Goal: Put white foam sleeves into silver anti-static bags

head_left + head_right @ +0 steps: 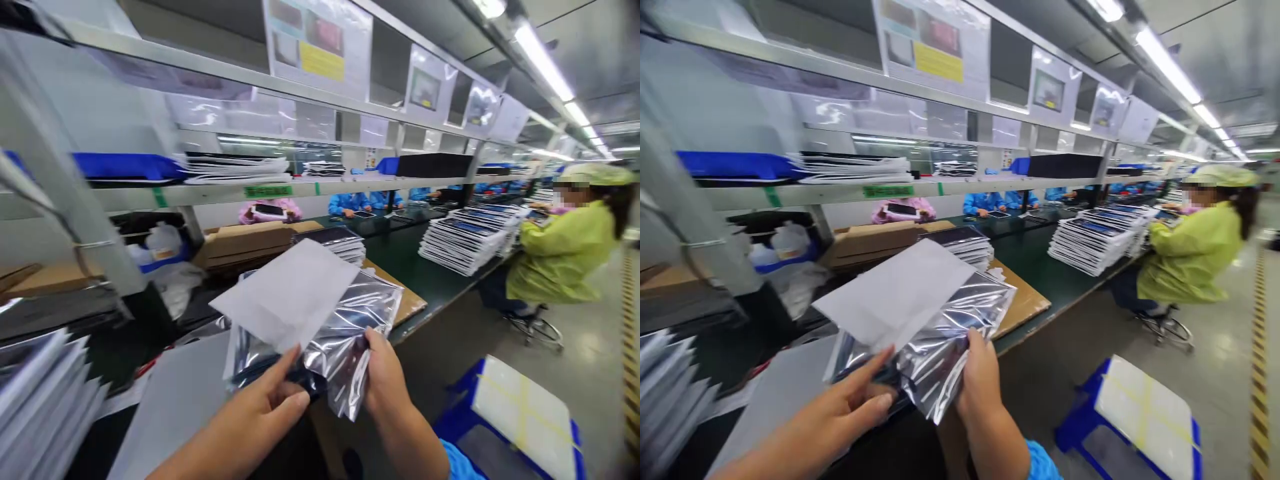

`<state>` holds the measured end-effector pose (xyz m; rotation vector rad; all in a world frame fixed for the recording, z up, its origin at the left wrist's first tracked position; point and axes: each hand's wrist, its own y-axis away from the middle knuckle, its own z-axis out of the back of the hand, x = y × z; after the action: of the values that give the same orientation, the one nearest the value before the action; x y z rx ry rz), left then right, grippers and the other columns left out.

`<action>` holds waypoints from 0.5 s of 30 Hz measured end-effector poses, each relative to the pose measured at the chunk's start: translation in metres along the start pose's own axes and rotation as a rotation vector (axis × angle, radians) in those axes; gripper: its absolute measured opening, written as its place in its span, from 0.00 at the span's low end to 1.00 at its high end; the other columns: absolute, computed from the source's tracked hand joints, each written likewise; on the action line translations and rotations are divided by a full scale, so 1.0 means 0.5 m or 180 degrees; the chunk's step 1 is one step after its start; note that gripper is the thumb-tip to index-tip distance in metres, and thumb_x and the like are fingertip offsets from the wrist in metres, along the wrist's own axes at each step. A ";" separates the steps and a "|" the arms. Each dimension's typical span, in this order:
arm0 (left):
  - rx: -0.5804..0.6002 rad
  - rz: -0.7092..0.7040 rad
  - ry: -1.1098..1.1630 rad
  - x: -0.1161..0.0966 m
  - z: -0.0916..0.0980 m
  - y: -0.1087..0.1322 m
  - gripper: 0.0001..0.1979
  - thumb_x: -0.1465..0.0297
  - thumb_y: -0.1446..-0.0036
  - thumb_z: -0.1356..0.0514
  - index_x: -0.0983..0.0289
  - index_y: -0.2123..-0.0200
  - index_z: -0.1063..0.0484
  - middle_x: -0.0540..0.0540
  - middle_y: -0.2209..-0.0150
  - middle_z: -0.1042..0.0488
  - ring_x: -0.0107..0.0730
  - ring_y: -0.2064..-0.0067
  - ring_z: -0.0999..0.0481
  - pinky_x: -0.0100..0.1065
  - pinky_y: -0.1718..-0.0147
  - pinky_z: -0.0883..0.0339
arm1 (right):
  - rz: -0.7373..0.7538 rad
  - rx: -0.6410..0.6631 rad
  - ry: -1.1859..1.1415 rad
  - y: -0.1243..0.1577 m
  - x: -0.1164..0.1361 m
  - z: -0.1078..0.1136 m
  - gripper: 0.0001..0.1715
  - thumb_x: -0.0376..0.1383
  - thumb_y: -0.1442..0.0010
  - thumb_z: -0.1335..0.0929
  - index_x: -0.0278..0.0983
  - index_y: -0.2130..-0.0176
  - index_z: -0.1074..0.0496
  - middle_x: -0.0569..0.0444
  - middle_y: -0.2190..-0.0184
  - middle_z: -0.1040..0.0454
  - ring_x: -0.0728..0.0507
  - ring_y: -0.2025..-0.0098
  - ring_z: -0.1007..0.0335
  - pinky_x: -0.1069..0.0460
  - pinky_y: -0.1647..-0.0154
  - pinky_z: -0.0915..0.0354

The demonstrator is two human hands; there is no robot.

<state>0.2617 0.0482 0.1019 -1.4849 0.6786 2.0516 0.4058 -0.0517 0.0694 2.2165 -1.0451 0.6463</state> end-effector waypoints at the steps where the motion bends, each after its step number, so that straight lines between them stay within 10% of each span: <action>1: -0.0041 0.0146 0.0357 0.003 0.008 0.010 0.30 0.63 0.60 0.34 0.62 0.51 0.33 0.51 0.73 0.25 0.33 0.71 0.26 0.30 0.69 0.31 | -0.0108 -0.0012 -0.0159 0.009 -0.003 0.005 0.07 0.38 0.45 0.38 0.40 0.74 0.41 0.62 0.86 0.36 0.48 0.82 0.36 0.54 0.80 0.38; 6: -0.0420 0.0461 0.2469 -0.006 0.012 0.040 0.21 0.63 0.50 0.40 0.64 0.53 0.33 0.57 0.63 0.25 0.35 0.65 0.24 0.36 0.64 0.28 | -0.0953 0.0155 -0.0800 0.061 -0.036 0.023 0.07 0.36 0.45 0.34 0.36 0.64 0.34 0.54 0.76 0.27 0.43 0.74 0.29 0.49 0.73 0.31; 15: -0.0352 0.0647 0.2825 0.001 -0.011 0.050 0.18 0.71 0.48 0.41 0.68 0.53 0.33 0.62 0.60 0.24 0.44 0.58 0.25 0.42 0.59 0.28 | -0.1217 0.0637 -0.0754 0.111 -0.102 0.051 0.27 0.40 0.44 0.33 0.36 0.48 0.42 0.48 0.61 0.25 0.40 0.61 0.29 0.45 0.64 0.31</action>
<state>0.2490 0.0261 0.1023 -2.4940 1.0786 1.4959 0.3364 -0.0716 0.0360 2.6233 -0.6534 0.3358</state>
